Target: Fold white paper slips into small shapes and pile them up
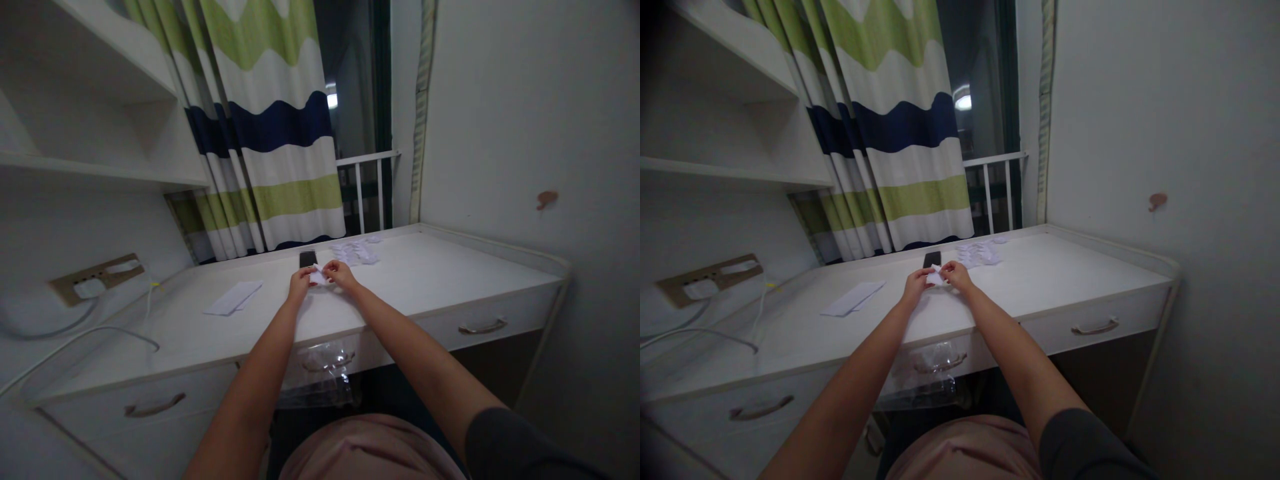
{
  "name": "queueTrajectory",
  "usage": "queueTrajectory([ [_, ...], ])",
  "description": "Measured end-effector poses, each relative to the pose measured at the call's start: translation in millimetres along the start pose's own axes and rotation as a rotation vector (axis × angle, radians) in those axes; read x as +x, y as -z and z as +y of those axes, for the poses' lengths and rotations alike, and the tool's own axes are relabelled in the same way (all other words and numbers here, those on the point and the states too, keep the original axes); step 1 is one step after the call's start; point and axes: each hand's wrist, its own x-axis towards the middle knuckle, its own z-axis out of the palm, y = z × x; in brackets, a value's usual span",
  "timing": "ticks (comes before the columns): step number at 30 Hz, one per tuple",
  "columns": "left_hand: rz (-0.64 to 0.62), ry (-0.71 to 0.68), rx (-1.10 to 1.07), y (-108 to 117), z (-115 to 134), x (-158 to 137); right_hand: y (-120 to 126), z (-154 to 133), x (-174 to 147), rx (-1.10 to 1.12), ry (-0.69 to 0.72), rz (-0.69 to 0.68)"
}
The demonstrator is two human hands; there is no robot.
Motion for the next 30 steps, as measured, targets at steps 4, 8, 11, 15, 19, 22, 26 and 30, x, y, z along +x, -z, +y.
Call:
queueTrajectory([
  [4,-0.012,-0.022,0.059,0,1,-1,-1,6,0,-0.162,0.118,0.029],
  [8,-0.049,-0.067,0.096,-1,0,-2,0,8,0,-0.247,0.201,0.039],
  [11,-0.056,-0.097,0.114,-2,0,-3,0,6,-1,-0.281,0.235,0.047],
  [15,-0.075,-0.109,0.124,-2,0,-4,0,2,-2,-0.340,0.249,0.061],
  [19,-0.086,-0.106,0.133,-2,1,-5,0,0,-4,-0.371,0.240,0.068],
  [22,-0.099,-0.103,0.139,-2,2,-6,1,-1,-5,-0.389,0.242,0.077],
  [26,-0.100,-0.101,0.149,-2,1,-6,1,-2,-5,-0.433,0.254,0.100],
  [30,-0.097,-0.111,0.212,-3,-2,-6,2,0,-4,-0.473,0.299,0.114],
])
